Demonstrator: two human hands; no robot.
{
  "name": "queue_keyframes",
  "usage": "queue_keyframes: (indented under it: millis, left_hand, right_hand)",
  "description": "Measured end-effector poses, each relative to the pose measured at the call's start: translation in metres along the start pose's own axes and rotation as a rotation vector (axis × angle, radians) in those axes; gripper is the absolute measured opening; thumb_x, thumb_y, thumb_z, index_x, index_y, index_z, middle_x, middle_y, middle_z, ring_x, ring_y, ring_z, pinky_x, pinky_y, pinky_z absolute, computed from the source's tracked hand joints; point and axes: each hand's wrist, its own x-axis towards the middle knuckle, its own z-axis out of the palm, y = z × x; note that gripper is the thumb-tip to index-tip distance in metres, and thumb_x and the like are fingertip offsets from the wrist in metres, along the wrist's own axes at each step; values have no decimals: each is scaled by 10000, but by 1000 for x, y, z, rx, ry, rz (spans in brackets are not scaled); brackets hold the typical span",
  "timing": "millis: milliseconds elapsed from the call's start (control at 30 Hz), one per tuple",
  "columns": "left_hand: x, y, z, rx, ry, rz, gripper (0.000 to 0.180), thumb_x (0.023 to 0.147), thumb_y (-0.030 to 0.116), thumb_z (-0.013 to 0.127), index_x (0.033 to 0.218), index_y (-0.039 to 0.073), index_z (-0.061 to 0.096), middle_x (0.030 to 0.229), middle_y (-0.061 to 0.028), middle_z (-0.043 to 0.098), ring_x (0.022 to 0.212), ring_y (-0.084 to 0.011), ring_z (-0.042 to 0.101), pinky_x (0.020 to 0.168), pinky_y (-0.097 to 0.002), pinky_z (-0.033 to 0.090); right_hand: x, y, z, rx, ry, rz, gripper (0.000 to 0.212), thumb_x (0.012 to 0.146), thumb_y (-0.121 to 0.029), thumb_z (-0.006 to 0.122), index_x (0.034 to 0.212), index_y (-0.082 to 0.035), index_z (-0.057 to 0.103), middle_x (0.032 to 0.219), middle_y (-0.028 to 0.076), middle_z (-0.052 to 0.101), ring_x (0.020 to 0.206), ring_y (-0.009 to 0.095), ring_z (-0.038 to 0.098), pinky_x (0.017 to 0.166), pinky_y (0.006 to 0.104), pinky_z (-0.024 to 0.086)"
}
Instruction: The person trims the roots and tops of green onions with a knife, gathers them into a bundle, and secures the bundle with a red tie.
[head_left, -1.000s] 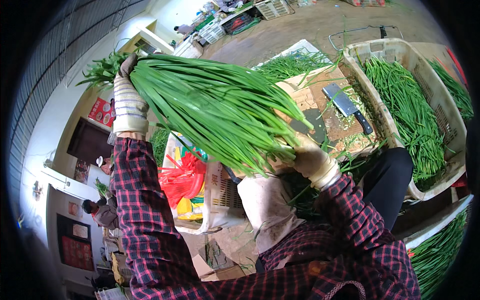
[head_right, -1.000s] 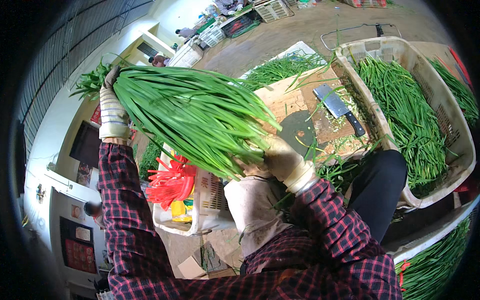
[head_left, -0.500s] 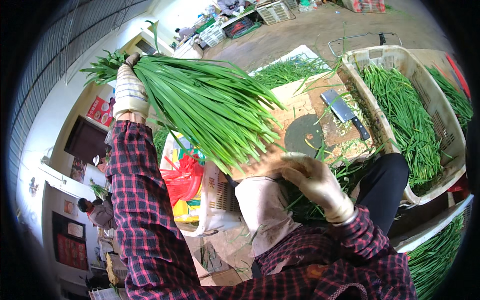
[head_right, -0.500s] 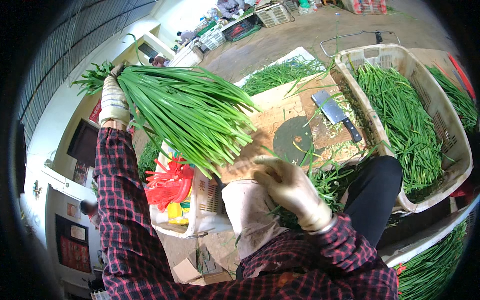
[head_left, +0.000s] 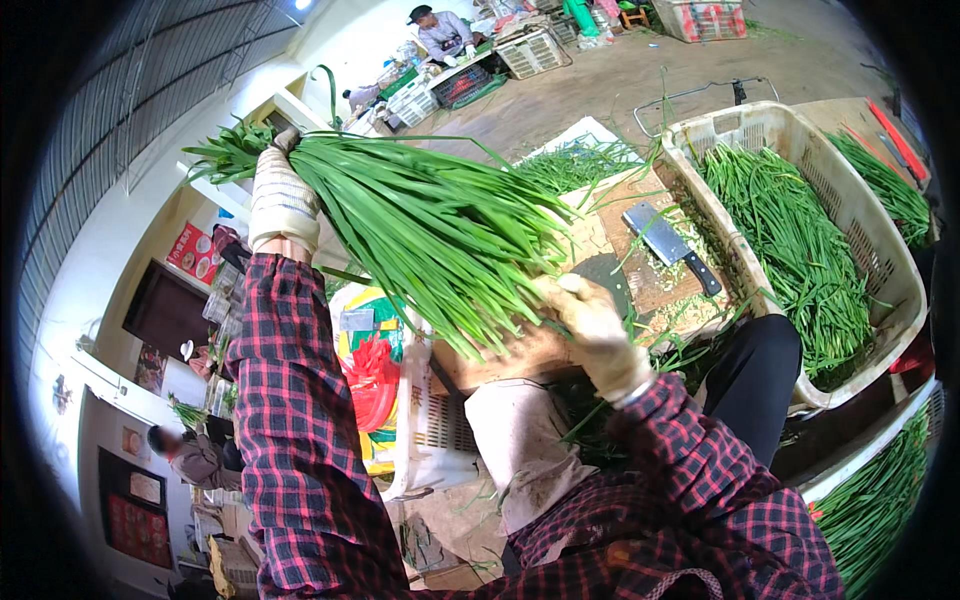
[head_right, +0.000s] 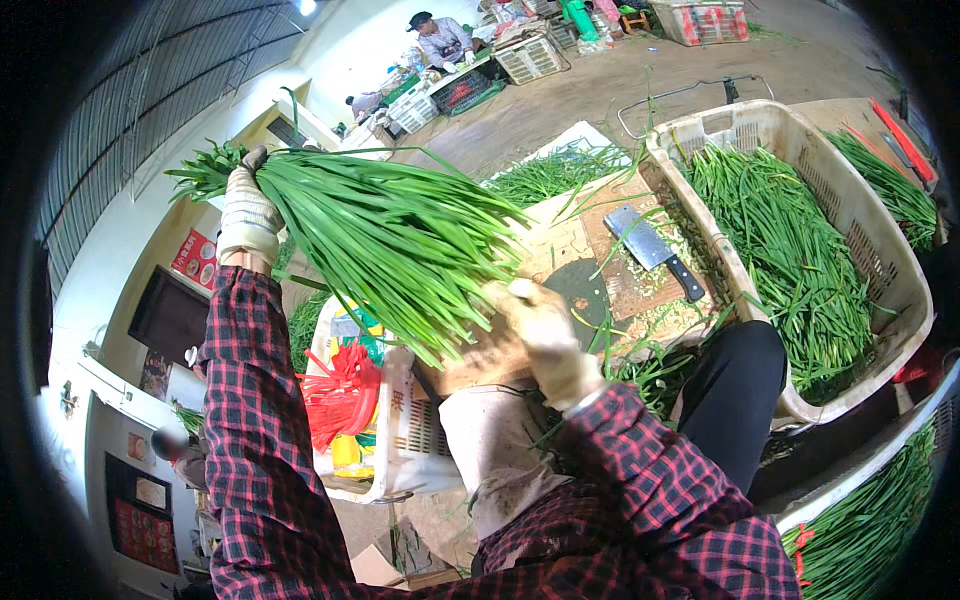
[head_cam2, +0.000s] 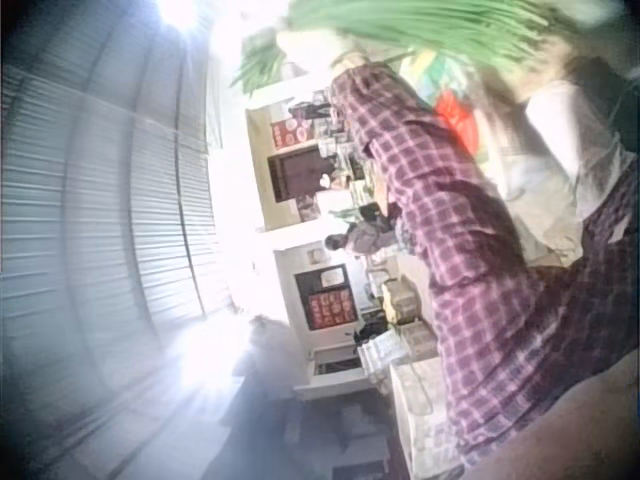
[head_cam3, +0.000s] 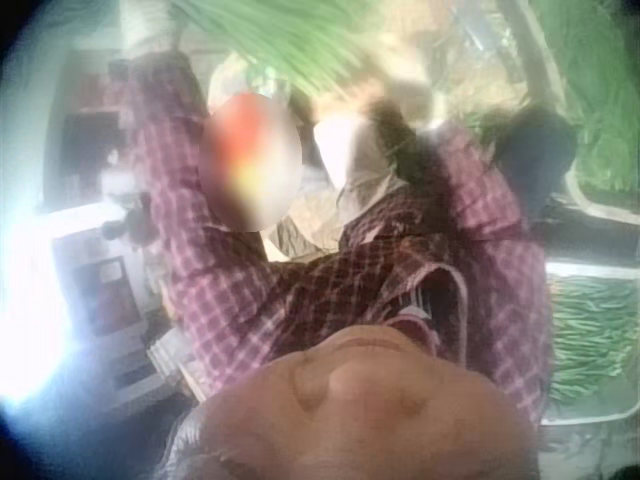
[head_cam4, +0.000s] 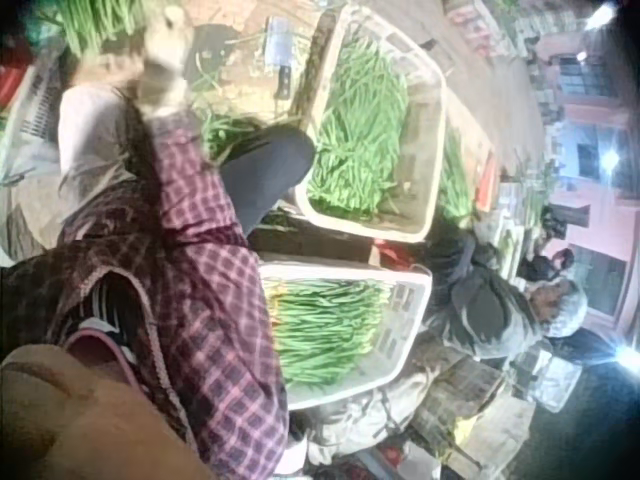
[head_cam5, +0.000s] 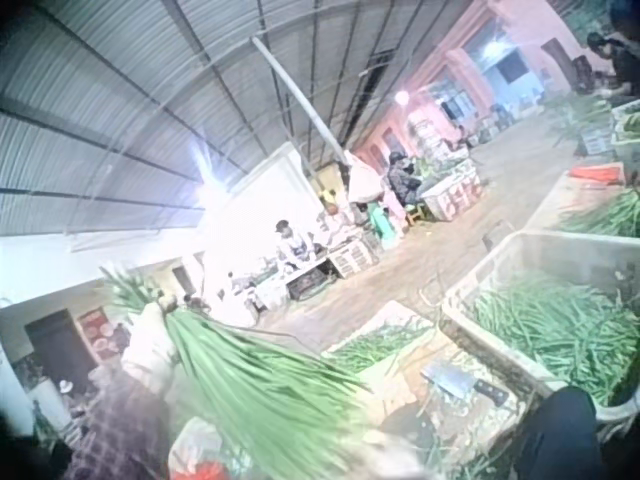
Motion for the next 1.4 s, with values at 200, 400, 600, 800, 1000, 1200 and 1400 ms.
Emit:
queue_keyframes:
  millis: [200, 400, 600, 800, 1000, 1200, 1400]
  left_hand:
    - [32, 21, -26, 255, -32, -160, 291, 863, 365, 605, 906, 87, 679, 834, -80, 691, 685, -289, 631, 678, -413, 523]
    - [4, 13, -16, 13, -38, -144, 226, 841, 290, 652, 899, 72, 658, 842, -98, 681, 706, -281, 629, 693, -405, 543]
    - [9, 22, -2, 307, -59, -203, 244, 881, 279, 603, 914, 46, 669, 808, -95, 684, 672, -266, 643, 647, -393, 563]
    - [-15, -5, 13, 102, -64, -171, 231, 866, 262, 618, 918, 42, 664, 833, -94, 685, 703, -272, 644, 701, -393, 562]
    - [33, -6, -37, 451, -161, -1, 225, 849, 243, 644, 922, 31, 657, 854, -96, 680, 719, -261, 639, 688, -346, 549]
    - [-14, -24, 6, 61, -74, -136, 304, 868, 278, 625, 1021, 16, 639, 968, -129, 683, 833, -295, 651, 787, -407, 548]
    - [-11, -12, -7, 211, -158, -58, 263, 882, 261, 612, 1035, 50, 644, 960, -112, 683, 803, -283, 641, 757, -401, 543]
  right_hand:
    - [-60, 36, -39, -346, 61, 559, 336, 801, -263, 740, 1041, -45, 648, 916, 72, 670, 829, 174, 612, 769, 303, 482]
    - [6, -47, -13, -663, 248, -494, 283, 732, -122, 746, 989, -73, 639, 1079, 187, 624, 1042, 376, 582, 983, 483, 429]
    - [42, -19, -4, -656, 188, -330, 318, 816, -318, 665, 937, -24, 648, 1158, 225, 606, 1109, 458, 525, 1032, 515, 356]
    - [27, -6, -11, -657, 143, -172, 314, 875, -307, 598, 1071, -66, 649, 1257, 191, 576, 1228, 381, 480, 1115, 472, 270]
    - [30, -18, 12, 249, 111, 227, 375, 917, -238, 620, 1217, -17, 580, 1156, 91, 618, 1034, 164, 550, 890, 300, 431]
    - [9, -8, -16, 331, -28, 27, 384, 955, -227, 569, 1280, -23, 548, 1131, 18, 636, 963, 94, 583, 854, 246, 455]
    - [3, -2, -36, -464, -31, -250, 324, 835, 39, 593, 1157, 56, 570, 1155, 253, 587, 1056, 365, 592, 869, 381, 512]
